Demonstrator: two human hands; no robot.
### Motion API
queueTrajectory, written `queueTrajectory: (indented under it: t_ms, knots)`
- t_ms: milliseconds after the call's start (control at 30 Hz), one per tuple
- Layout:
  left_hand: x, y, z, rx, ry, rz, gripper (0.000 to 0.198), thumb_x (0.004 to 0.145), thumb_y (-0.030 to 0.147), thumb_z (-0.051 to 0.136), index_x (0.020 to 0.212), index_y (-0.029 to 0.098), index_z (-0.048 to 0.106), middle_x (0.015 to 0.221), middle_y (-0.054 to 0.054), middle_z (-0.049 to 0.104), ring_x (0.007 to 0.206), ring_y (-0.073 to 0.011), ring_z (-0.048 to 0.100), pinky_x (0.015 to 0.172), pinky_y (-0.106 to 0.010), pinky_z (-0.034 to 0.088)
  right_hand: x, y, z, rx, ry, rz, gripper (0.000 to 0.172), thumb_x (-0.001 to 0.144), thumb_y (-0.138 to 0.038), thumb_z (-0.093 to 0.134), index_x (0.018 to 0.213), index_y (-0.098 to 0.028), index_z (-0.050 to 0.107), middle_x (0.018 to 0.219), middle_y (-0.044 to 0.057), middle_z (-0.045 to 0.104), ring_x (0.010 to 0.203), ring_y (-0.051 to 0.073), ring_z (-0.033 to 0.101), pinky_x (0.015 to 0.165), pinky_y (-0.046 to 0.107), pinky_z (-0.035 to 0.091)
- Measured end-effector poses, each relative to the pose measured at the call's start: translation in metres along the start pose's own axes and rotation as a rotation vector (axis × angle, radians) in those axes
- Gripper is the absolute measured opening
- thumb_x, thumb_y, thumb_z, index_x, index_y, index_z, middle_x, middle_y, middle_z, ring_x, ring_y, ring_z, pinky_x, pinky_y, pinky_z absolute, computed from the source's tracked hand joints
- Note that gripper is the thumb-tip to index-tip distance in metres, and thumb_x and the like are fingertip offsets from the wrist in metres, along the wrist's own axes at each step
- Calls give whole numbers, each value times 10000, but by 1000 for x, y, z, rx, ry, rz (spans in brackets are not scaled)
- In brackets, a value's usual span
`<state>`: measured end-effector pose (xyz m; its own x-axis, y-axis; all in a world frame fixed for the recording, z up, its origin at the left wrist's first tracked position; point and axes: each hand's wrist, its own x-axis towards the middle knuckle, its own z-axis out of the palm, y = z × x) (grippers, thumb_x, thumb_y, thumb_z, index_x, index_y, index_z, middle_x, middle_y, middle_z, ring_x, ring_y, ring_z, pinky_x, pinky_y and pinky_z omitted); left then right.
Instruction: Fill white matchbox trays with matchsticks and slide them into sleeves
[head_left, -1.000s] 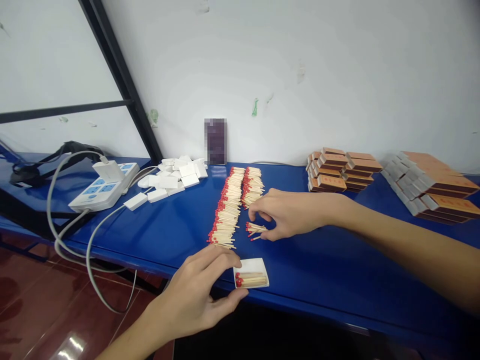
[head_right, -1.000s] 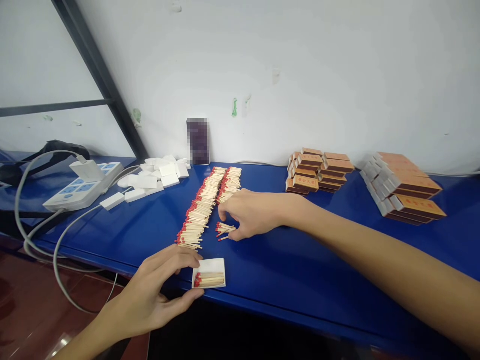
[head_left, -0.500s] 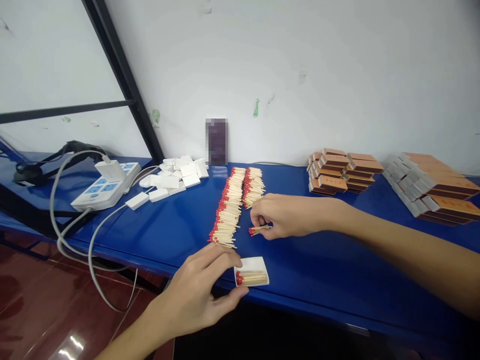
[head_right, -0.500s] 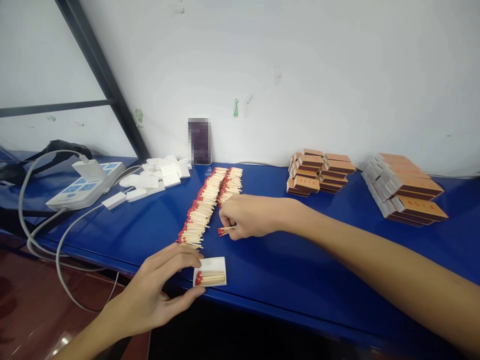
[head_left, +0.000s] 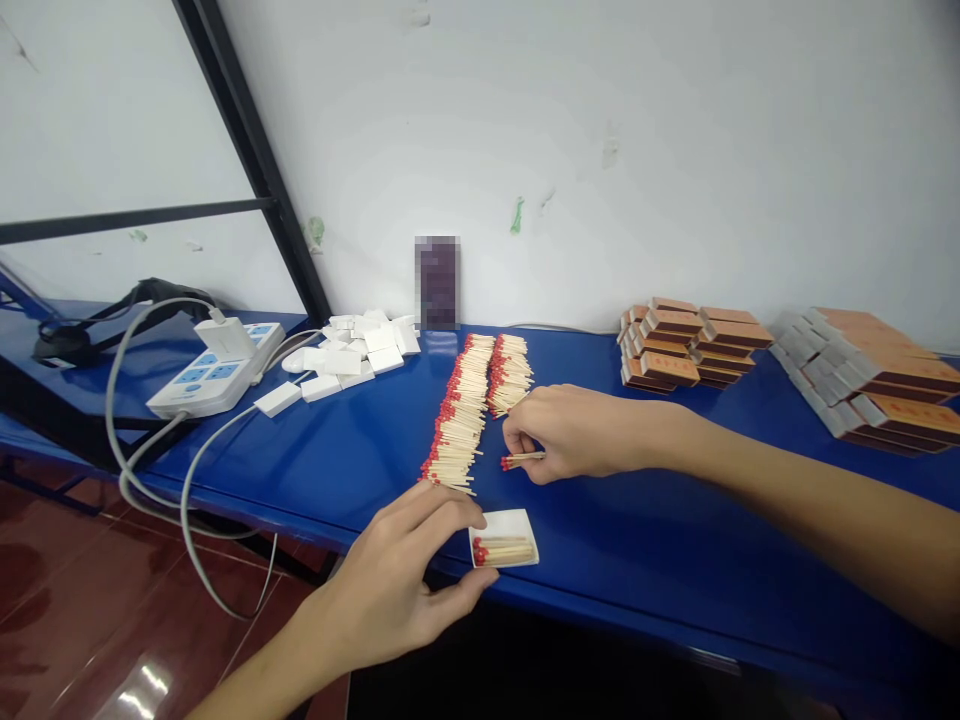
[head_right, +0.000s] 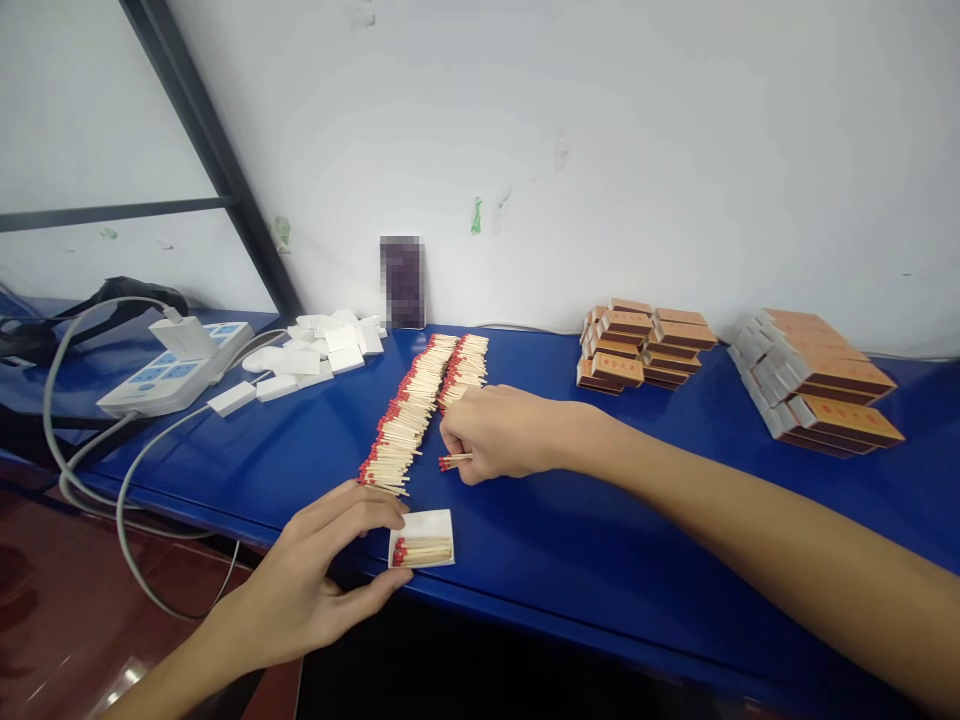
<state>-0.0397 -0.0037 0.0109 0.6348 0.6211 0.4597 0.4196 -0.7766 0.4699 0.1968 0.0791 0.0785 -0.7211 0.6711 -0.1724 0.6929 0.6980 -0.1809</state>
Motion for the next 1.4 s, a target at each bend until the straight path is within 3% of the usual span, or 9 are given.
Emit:
queueTrajectory:
  t_ms: [433,767,967,1167,1400]
  knots:
    - [-2,0,1,19,26,-94,267,894,228,656,1133,224,537,1033,-32,649,853,-155,604,757,-265,497,2,0,2,55,19,-71,100,717,-204,595,637,-182,539,583,-38,523,544,104,399,552,274,232]
    - [-2,-1,4,9,74,-182,326,857,264,694,1115,245,496,683,78,465,566,-99,450,526,-208,371,-11,-41,-1,195,52,-142,61,711,-195,645,696,-189,587,662,-15,612,657,135,495,556,259,284]
    - [0,-1,2,-11,56,-170,338,834,267,722,1111,252,528,756,62,552,600,-102,481,576,-215,419,-10,-49,11,126,54,-174,122,769,-192,625,657,-171,580,638,-4,584,620,129,472,554,281,276]
    - [2,2,-2,-53,31,-114,207,868,233,692,1047,231,588,872,21,642,704,-119,567,682,-238,495,-15,-46,7,176,0,-231,196,889,-221,576,733,-168,683,699,6,645,603,113,510,555,280,299]
    - [3,0,2,-47,44,-53,189,867,214,683,1056,205,666,1050,-50,687,942,-180,665,860,-303,550,-19,-43,3,160,29,-188,205,898,-236,556,795,-188,727,727,35,661,646,146,536,574,277,324]
